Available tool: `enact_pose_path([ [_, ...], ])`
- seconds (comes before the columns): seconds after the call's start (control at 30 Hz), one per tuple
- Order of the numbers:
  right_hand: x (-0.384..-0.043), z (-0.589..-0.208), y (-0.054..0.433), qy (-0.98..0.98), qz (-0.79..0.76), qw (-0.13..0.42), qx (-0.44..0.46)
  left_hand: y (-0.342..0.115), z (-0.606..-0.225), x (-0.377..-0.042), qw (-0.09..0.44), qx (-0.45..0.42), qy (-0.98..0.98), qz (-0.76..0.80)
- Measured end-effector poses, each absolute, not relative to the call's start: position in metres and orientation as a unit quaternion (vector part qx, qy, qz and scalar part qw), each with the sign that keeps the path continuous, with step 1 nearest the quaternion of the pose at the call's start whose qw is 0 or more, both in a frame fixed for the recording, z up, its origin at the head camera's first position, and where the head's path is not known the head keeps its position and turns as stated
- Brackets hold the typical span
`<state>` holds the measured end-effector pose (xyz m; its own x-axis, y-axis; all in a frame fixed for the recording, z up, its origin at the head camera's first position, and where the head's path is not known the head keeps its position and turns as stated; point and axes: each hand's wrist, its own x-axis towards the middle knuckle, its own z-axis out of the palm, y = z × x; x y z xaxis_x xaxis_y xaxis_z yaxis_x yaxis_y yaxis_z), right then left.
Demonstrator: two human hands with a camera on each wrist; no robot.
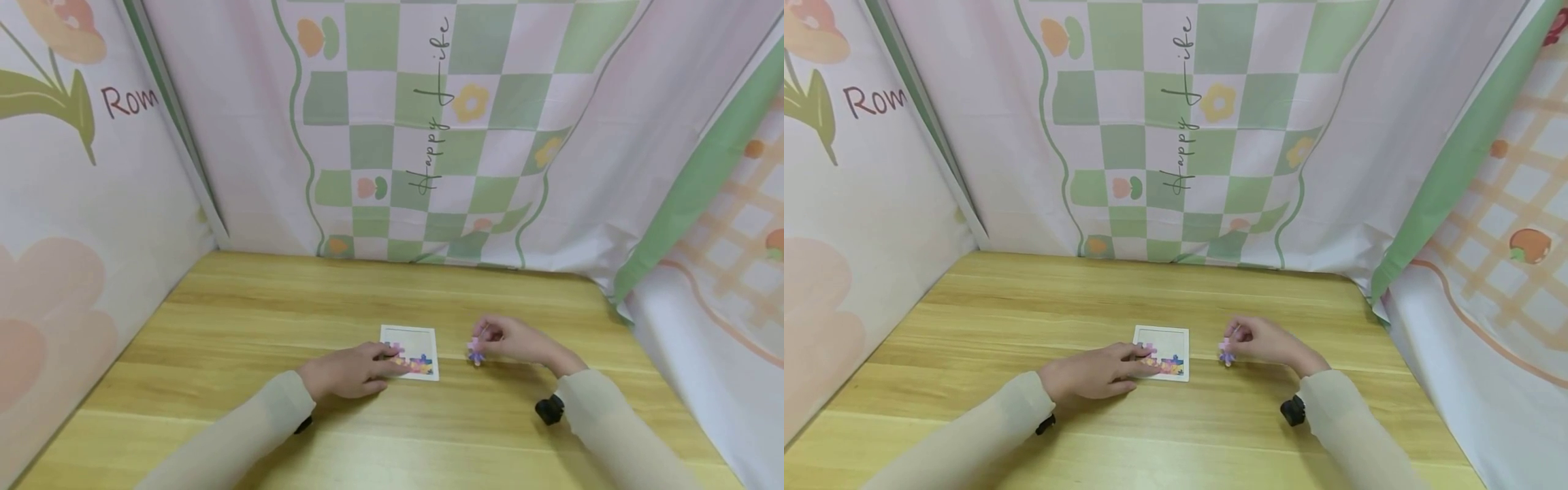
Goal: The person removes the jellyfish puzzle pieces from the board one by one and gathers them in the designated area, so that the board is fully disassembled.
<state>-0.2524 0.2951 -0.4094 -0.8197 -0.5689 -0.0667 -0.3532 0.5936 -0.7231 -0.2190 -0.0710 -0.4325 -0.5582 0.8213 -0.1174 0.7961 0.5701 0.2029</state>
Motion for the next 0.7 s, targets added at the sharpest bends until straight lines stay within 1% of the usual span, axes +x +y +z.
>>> enact_pose_path([
  [0.4,-0.248,-0.414,0.345,0.899,-0.359,0.136,-0.209,-0.072,-0.432,-0.218,0.101,0.456,0.881,0.077],
  [0.7,-0.244,-0.418,0.357,0.896,-0.377,0.132,-0.193,-0.072,-0.434,-0.219,0.088,0.468,0.877,0.063],
])
